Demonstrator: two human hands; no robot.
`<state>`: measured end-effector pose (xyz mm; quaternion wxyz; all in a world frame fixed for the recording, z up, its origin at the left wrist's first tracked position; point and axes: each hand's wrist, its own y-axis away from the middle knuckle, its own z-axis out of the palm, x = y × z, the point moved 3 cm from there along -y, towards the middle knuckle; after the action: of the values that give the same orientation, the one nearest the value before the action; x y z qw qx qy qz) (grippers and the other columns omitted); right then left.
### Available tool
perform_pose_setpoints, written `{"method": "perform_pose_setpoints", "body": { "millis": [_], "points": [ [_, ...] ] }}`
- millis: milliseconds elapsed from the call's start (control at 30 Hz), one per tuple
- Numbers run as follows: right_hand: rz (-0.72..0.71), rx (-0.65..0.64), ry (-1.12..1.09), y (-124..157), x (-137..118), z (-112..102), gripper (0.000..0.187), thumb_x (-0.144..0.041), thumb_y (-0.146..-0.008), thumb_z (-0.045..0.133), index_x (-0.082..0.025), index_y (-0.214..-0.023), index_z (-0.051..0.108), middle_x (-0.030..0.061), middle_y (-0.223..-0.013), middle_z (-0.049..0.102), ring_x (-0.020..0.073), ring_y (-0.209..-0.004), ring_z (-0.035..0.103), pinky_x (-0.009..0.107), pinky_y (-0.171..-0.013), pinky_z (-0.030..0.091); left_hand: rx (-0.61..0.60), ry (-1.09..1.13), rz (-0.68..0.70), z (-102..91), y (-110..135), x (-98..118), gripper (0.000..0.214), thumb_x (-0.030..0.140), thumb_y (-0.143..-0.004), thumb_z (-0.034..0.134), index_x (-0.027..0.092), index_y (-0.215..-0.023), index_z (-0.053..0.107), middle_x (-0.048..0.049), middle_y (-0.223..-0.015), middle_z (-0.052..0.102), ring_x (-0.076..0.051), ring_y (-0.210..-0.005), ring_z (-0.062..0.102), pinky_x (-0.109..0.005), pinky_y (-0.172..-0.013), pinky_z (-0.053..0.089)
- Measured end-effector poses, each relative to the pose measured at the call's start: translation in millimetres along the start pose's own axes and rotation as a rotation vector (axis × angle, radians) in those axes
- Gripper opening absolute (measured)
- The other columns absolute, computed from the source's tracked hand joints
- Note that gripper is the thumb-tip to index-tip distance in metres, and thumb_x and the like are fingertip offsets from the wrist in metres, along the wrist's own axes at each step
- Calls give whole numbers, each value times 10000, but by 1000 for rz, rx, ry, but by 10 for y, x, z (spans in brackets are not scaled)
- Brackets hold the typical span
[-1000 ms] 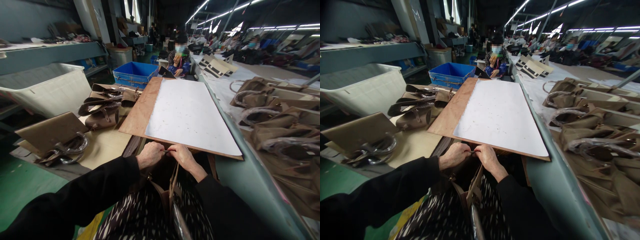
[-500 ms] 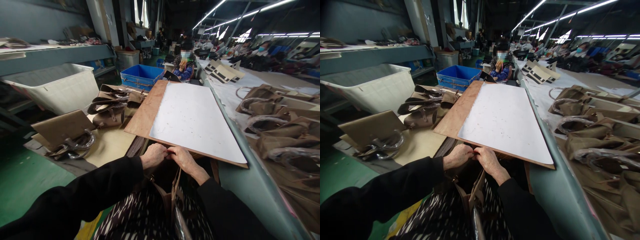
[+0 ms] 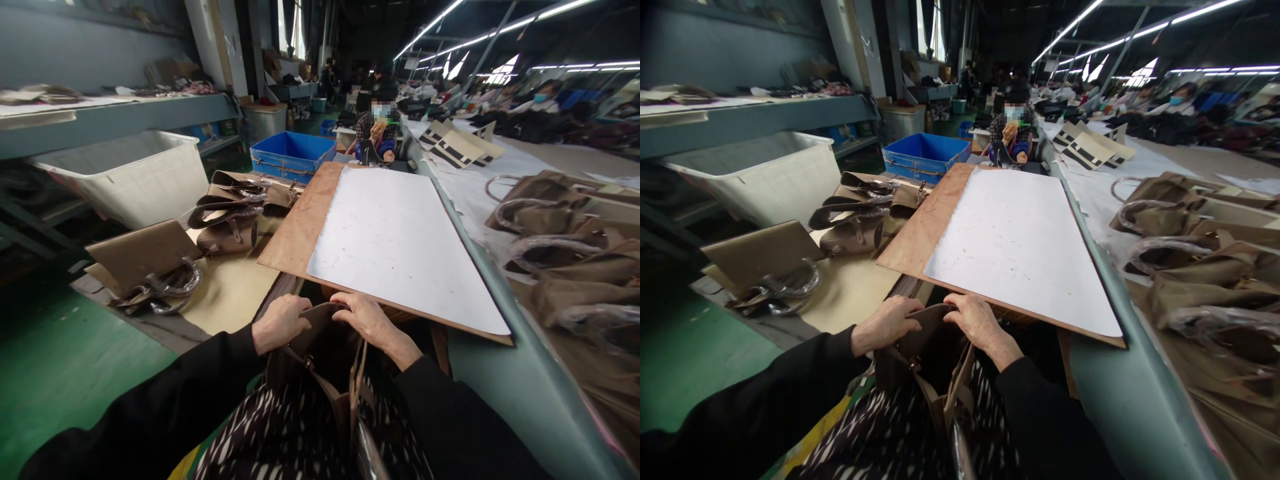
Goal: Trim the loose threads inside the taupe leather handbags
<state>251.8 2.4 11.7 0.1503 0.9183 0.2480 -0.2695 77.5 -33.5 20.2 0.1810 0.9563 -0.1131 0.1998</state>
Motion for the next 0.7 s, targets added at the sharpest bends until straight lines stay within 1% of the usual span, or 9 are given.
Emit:
{"method": "perform_pose_setpoints", "body": {
  "millis": [100,200,300,433,533,633,700],
  "points": [
    [-26,-44,36,-72,-86,10,183,-293,-723,554,-228,-851,667,2,-768,663,157,-754,562,233,-683,356,4,53,-14,19,5,-5,194,304,-738,505,189,-805,646,-17,-680,614,-162,-680,555,-222,-543,319],
    [-33,-80,36,-170,-131,44,182,-298,-742,526,-220,-777,687,0,-709,655,148,-710,563,231,-649,354,42,64,-4,19,-15,19,220,302,-765,471,183,-777,655,-21,-664,612,-153,-653,539,-225,-544,307],
    [-41,-103,-2,-235,-144,85,213,-304,-751,508,-212,-762,699,-5,-654,640,137,-672,562,227,-633,358,77,84,4,18,-36,5,250,295,-783,447,179,-763,667,-28,-657,615,-149,-647,532,-226,-564,317],
    [-28,-94,-24,-250,-146,112,201,-303,-728,530,-209,-753,706,-4,-667,649,139,-690,566,229,-652,358,96,121,21,38,-54,-56,241,286,-774,460,181,-759,676,-20,-629,606,-143,-631,523,-221,-568,324],
    [-25,-88,-12,-255,-173,132,195,-318,-714,545,-202,-715,702,-4,-628,630,137,-667,552,227,-625,347,122,117,33,52,-63,-72,234,285,-768,472,176,-729,675,-18,-614,595,-138,-619,512,-219,-560,315],
    [-60,-113,-18,-263,-228,168,211,-329,-724,532,-202,-708,699,-11,-586,599,127,-629,529,222,-587,328,117,125,45,48,-60,-62,265,321,-780,468,168,-713,674,-17,-596,583,-132,-590,495,-217,-538,303],
    [-88,-128,-38,-256,-258,186,208,-325,-728,528,-207,-727,700,-17,-591,597,121,-624,524,219,-587,322,94,144,51,26,-36,-62,263,323,-777,470,167,-719,673,-13,-594,582,-129,-585,491,-213,-534,305]
  ]
}}
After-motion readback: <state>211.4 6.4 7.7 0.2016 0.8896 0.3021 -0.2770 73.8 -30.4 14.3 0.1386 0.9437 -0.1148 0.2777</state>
